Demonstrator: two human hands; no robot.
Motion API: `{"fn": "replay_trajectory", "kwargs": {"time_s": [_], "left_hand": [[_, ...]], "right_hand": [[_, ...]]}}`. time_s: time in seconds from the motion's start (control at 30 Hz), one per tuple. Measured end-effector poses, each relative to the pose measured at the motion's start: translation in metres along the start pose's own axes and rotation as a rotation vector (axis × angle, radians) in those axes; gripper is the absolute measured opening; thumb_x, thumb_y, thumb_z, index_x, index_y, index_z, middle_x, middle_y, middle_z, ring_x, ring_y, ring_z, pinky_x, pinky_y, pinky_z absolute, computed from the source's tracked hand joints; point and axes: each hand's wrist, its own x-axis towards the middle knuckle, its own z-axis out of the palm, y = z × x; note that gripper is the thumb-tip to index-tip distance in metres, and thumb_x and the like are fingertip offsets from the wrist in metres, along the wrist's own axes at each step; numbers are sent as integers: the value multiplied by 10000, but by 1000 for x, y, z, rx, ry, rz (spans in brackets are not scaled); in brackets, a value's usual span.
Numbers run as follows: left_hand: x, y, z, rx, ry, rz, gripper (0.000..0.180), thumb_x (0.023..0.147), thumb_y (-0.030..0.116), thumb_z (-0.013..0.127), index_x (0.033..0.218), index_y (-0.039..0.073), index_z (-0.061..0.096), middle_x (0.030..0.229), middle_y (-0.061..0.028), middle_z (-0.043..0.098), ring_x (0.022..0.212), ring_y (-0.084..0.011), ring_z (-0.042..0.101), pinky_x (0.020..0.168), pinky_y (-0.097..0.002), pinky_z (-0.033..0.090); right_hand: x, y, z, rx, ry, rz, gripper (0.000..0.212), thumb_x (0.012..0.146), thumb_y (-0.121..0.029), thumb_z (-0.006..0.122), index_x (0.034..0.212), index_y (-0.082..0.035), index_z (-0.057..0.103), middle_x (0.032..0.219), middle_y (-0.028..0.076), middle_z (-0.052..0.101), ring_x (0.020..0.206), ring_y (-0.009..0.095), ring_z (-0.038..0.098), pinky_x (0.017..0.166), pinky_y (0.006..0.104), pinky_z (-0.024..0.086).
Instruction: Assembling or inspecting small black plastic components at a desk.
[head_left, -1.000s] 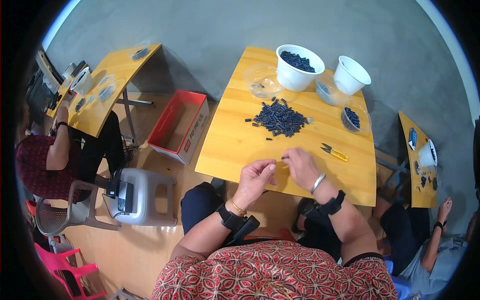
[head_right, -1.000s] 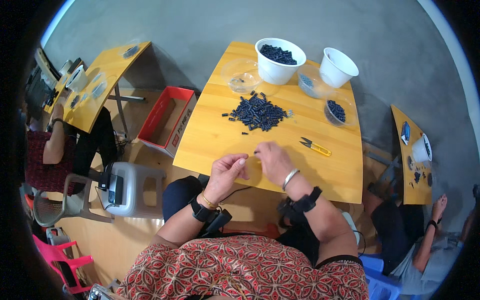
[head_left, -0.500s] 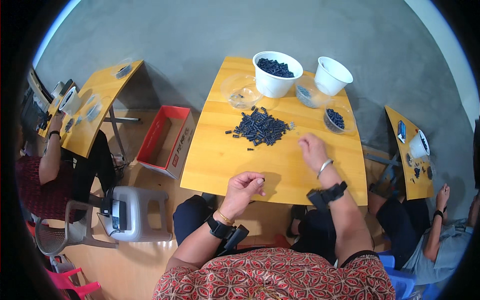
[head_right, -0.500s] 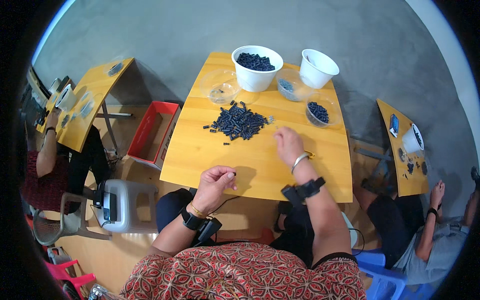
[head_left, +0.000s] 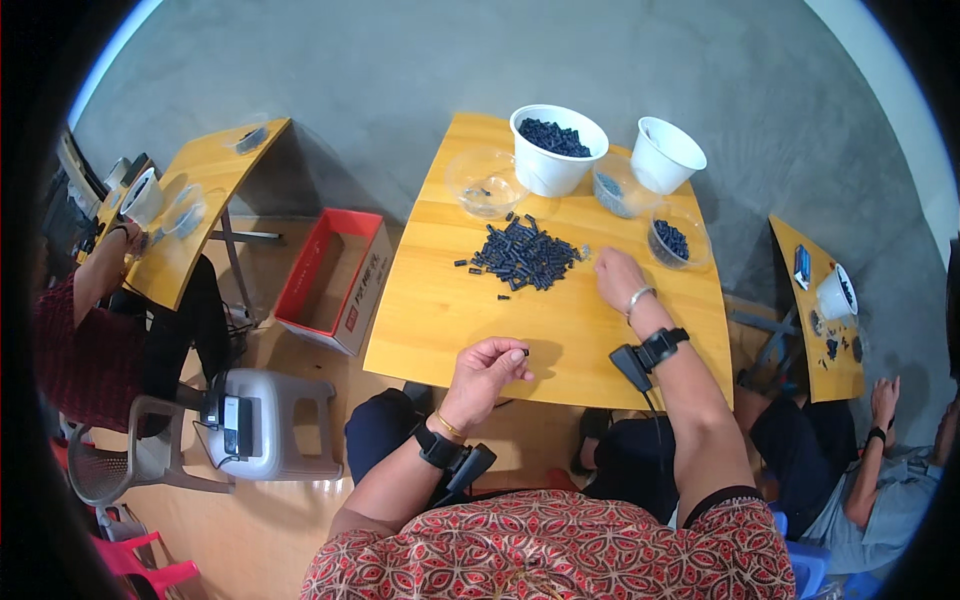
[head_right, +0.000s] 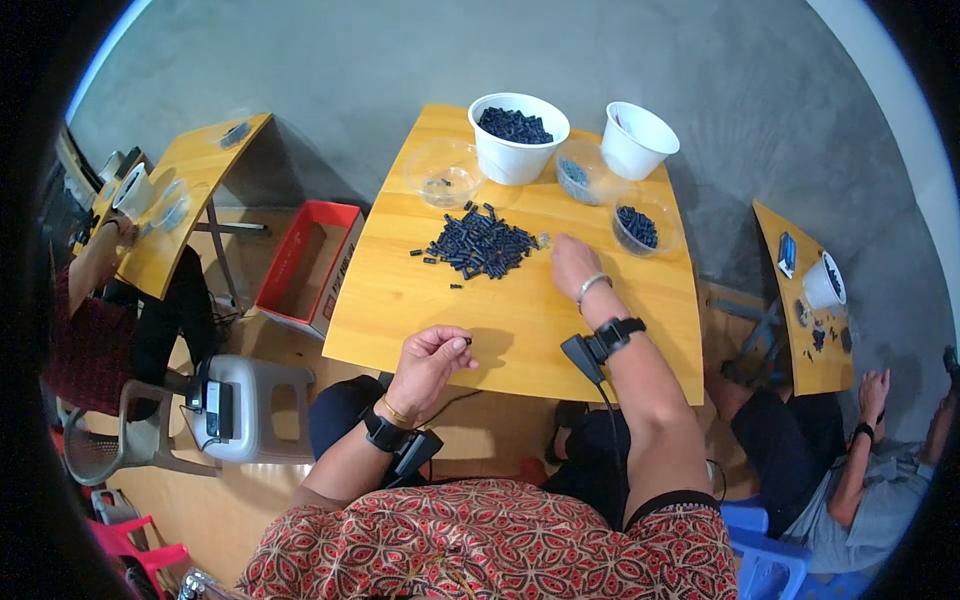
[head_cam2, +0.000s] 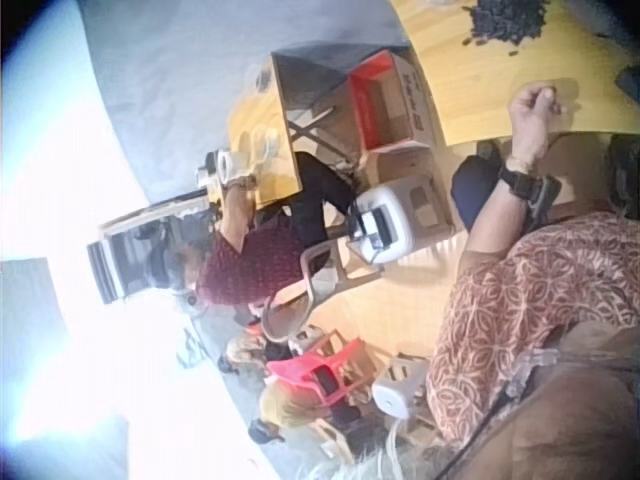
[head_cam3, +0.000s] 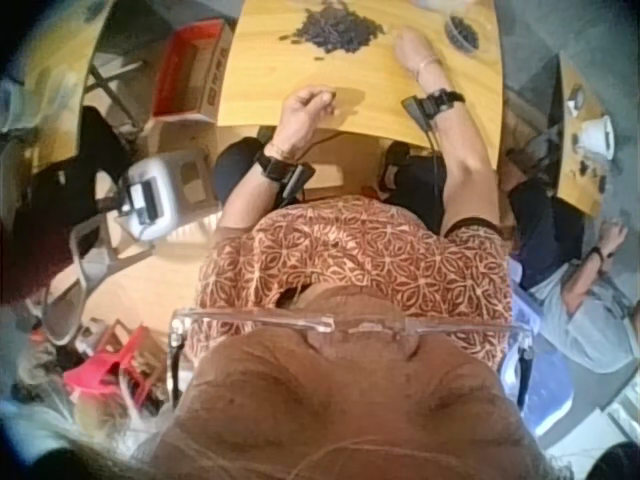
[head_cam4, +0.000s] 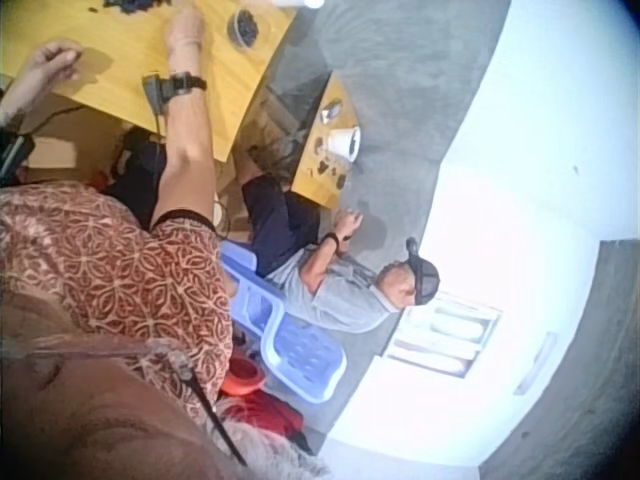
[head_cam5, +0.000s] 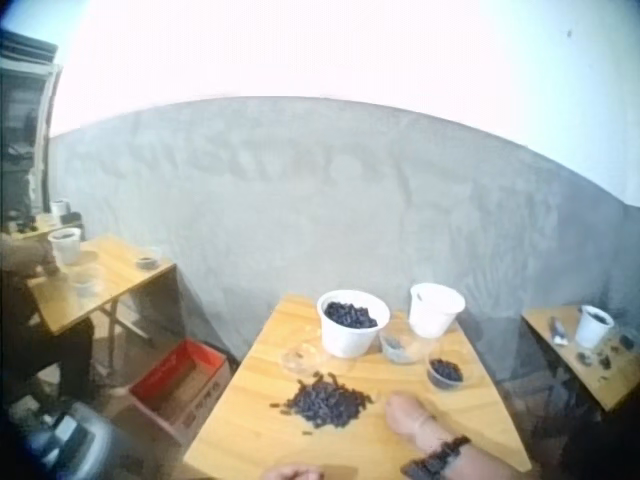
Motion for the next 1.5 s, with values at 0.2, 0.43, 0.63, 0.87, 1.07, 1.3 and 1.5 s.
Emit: {"fn": "replay_trajectory", "kwargs": {"time_s": [0.2,0.43,0.63,0.87,1.07,1.3,1.5], "left_hand": [[-9,13,17,-24,-3,22,119,860,37,518,948,-17,578,809,-57,581,692,-132,554,703,-315,511],[-46,50,69,-90,-187,127,153,856,51,527,987,-9,579,793,-51,580,702,-126,562,739,-336,518],[-78,66,97,-67,-257,148,165,856,51,524,1000,-13,574,777,-50,574,693,-130,559,733,-338,522],[-102,72,110,-175,-336,105,165,870,50,497,1002,-17,570,756,-64,566,678,-143,560,701,-330,524],[-110,71,113,-142,-315,112,158,865,47,506,989,-23,576,751,-58,572,682,-143,564,684,-314,527],[-115,70,116,242,-154,307,119,829,-21,536,929,-26,600,770,-56,610,679,-115,604,665,-255,528],[-111,68,107,356,-177,327,112,827,-25,536,918,-23,601,770,-60,617,684,-129,617,651,-240,519]], "right_hand": [[-59,-83,-66,602,-24,30,47,777,-23,543,784,5,505,667,93,569,606,182,550,556,277,437],[-120,-148,-130,1093,-37,-108,48,809,-1,531,830,-4,487,711,46,537,647,106,527,591,227,430],[-146,-163,-161,821,39,-289,49,815,-22,533,832,-9,489,700,80,541,637,172,544,584,262,431],[-162,-186,-190,583,112,-389,53,797,-12,536,824,-18,491,705,130,532,650,284,552,573,318,432],[-165,-195,-195,494,120,-467,63,788,0,535,821,-10,483,732,134,500,682,314,537,585,349,429],[-168,-196,-191,317,132,-551,116,731,24,550,792,-2,455,734,147,484,667,324,512,592,370,430],[-169,-199,-193,185,77,-593,117,726,3,558,802,-2,468,745,144,494,670,313,517,600,376,433]]}}
